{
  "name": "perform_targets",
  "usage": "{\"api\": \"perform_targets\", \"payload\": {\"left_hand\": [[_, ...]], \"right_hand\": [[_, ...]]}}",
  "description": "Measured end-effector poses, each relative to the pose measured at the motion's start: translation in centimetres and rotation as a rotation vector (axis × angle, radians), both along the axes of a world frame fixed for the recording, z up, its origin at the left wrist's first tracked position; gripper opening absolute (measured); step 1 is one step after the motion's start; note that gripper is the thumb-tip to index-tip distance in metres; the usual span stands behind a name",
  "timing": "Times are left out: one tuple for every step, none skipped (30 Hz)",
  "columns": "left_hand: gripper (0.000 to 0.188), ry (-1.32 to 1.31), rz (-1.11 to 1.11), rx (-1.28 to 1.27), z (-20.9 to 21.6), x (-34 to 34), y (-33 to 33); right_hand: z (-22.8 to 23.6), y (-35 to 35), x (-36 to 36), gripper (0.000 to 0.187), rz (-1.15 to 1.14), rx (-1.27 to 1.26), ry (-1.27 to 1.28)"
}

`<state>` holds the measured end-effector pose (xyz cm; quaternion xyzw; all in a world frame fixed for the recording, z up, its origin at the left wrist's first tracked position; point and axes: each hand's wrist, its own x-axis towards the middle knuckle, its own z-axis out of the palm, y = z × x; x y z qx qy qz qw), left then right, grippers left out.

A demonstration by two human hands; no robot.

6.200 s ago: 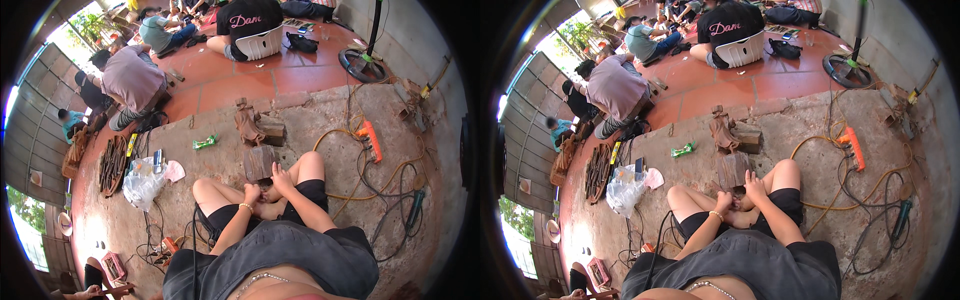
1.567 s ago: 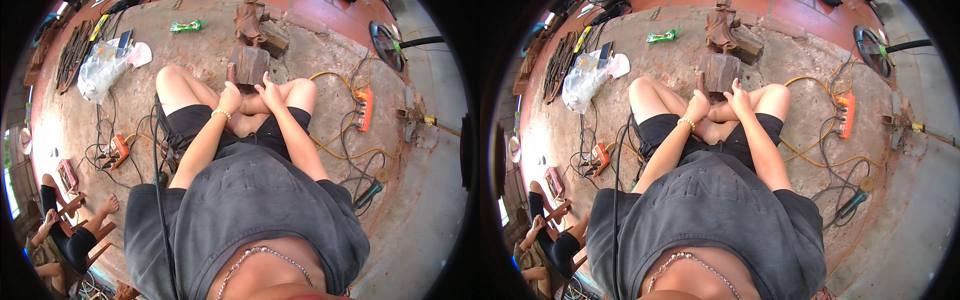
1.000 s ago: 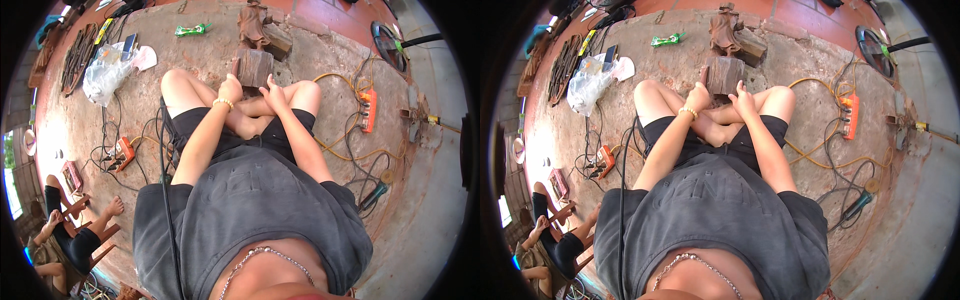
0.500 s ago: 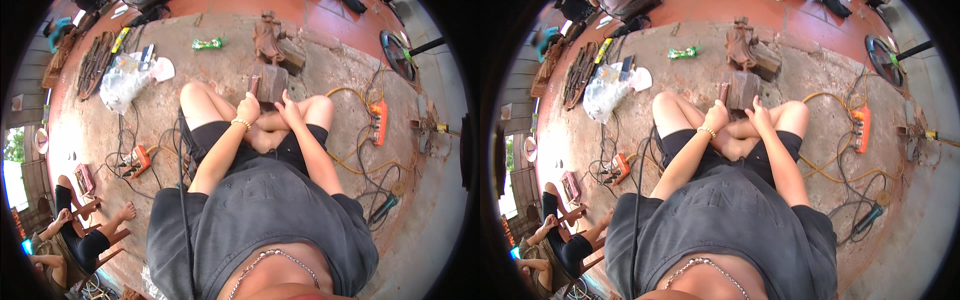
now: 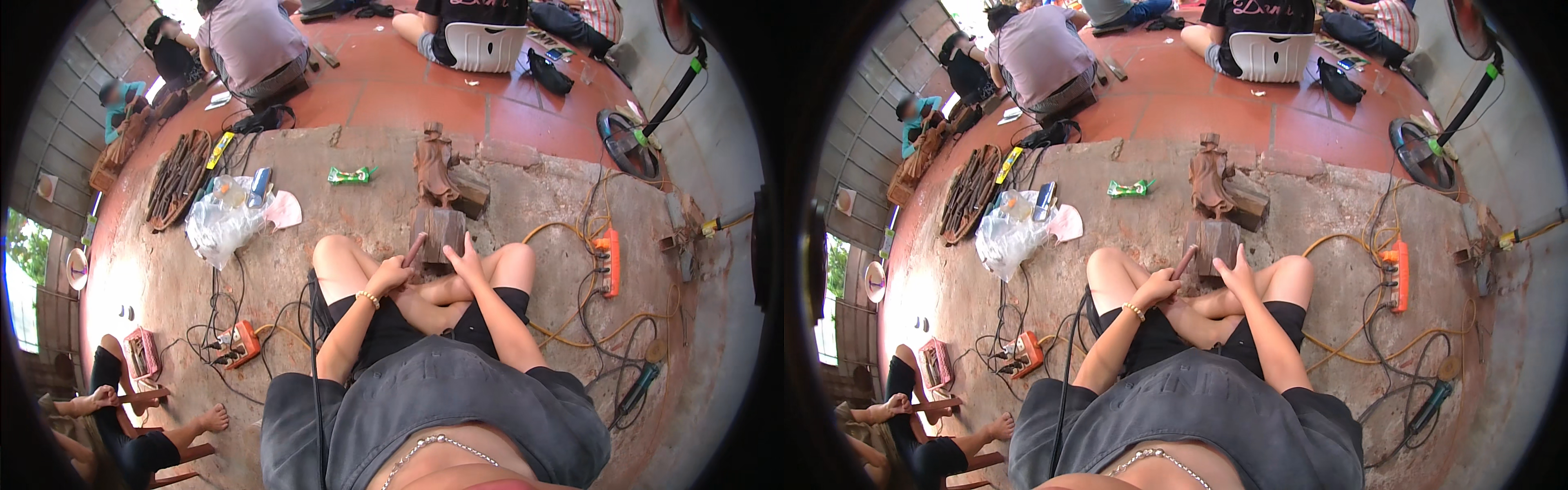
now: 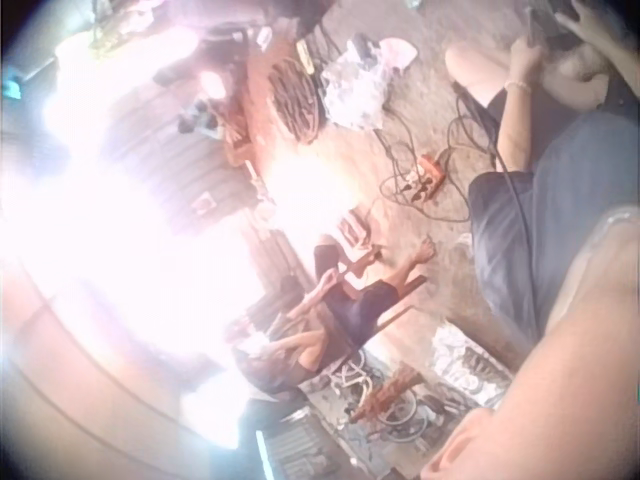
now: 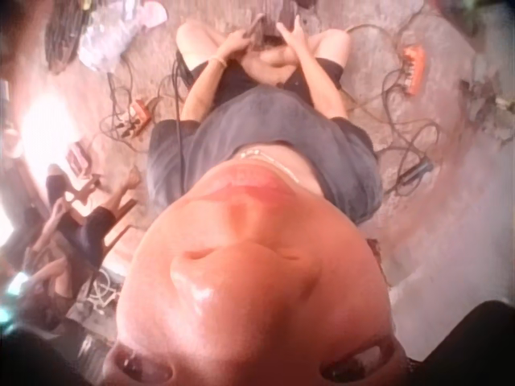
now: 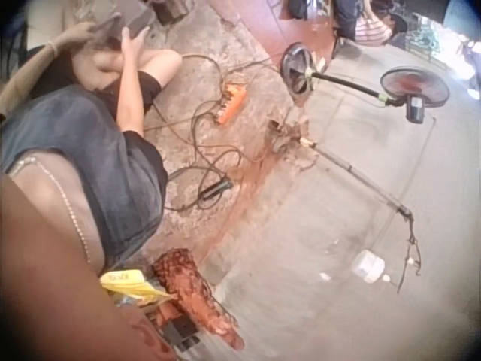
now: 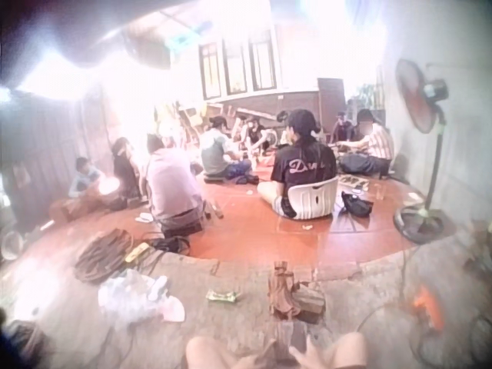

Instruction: The person sits on the floor and carves a piece of wood using a small knife. They hold the wood with one hand and carefully shape it with the knife, occasionally turning the wood to work on different sides.

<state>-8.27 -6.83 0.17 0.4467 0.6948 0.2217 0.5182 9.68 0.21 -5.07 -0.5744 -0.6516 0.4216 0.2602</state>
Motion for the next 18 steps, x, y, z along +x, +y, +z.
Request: {"api": "perform_targets", "payload": {"left_hand": [[0.027, -0.095, 0.057, -0.011, -0.4, -0.3, 0.0], [0.027, 0.002, 0.056, 0.095, -1.9, -0.7, -0.2], [0.028, 0.097, 0.041, 0.208, -3.8, -0.7, 0.2], [0.028, 0.194, 0.02, 0.325, -4.7, -0.4, 0.9], [0.032, 0.0, 0.141, 0.127, -2.8, 0.9, 1.2], [0.036, -0.316, 0.312, 0.067, -3.6, 1.5, 0.9], [0.038, -0.453, 0.394, -0.012, -4.2, 1.7, 0.4], [0.039, -0.602, 0.466, -0.102, -4.4, 2.4, 0.1], [0.039, -0.599, 0.474, -0.095, -4.6, 2.7, 0.1], [0.038, -0.597, 0.482, -0.088, -4.6, 2.9, 0.1], [0.038, -0.596, 0.49, -0.085, -4.7, 3.2, 0.1], [0.038, -0.634, 0.504, -0.115, -5.0, 3.4, 0.3], [0.038, -0.672, 0.517, -0.145, -5.4, 3.6, 0.6], [0.038, -0.702, 0.539, -0.178, -5.5, 3.4, 0.4], [0.038, -0.716, 0.569, -0.206, -5.5, 3.6, 0.2], [0.038, -0.729, 0.599, -0.234, -5.6, 3.9, 0.0], [0.038, -0.736, 0.624, -0.252, -5.4, 4.1, 0.1], [0.038, -0.769, 0.644, -0.265, -5.3, 4.3, 0.2]], "right_hand": [[0.8, 0.5, -0.9, 0.086, -0.082, -0.085, 0.056], [1.6, 0.8, -1.8, 0.088, -0.155, -0.172, 0.116], [0.4, 1.7, -2.0, 0.092, -0.175, -0.19, 0.069], [-1.5, 2.5, -2.2, 0.094, -0.191, -0.178, 0.065], [-1.9, 2.7, -2.3, 0.095, -0.201, -0.213, -0.008], [-1.7, 2.6, -2.8, 0.096, -0.192, -0.25, -0.08], [-1.4, 2.6, -3.0, 0.099, -0.166, -0.309, -0.035], [-1.2, 2.7, -2.8, 0.099, -0.151, -0.348, -0.014], [-1.0, 2.8, -2.6, 0.099, -0.135, -0.387, 0.008], [-0.9, 3.0, -2.5, 0.1, -0.119, -0.425, 0.031], [-1.0, 3.0, -2.4, 0.101, -0.092, -0.442, 0.037], [-1.1, 3.3, -2.0, 0.101, -0.073, -0.454, 0.016], [-1.1, 3.8, -1.7, 0.101, -0.054, -0.466, -0.005], [-1.1, 3.9, -1.8, 0.102, -0.027, -0.486, -0.02], [-1.1, 3.9, -1.6, 0.102, -0.002, -0.482, -0.023], [-1.2, 3.8, -1.5, 0.102, 0.006, -0.496, -0.048], [-0.7, 3.9, -1.6, 0.102, 0.013, -0.501, -0.063], [-0.4, 4.0, -1.7, 0.102, 0.019, -0.505, -0.079]]}}
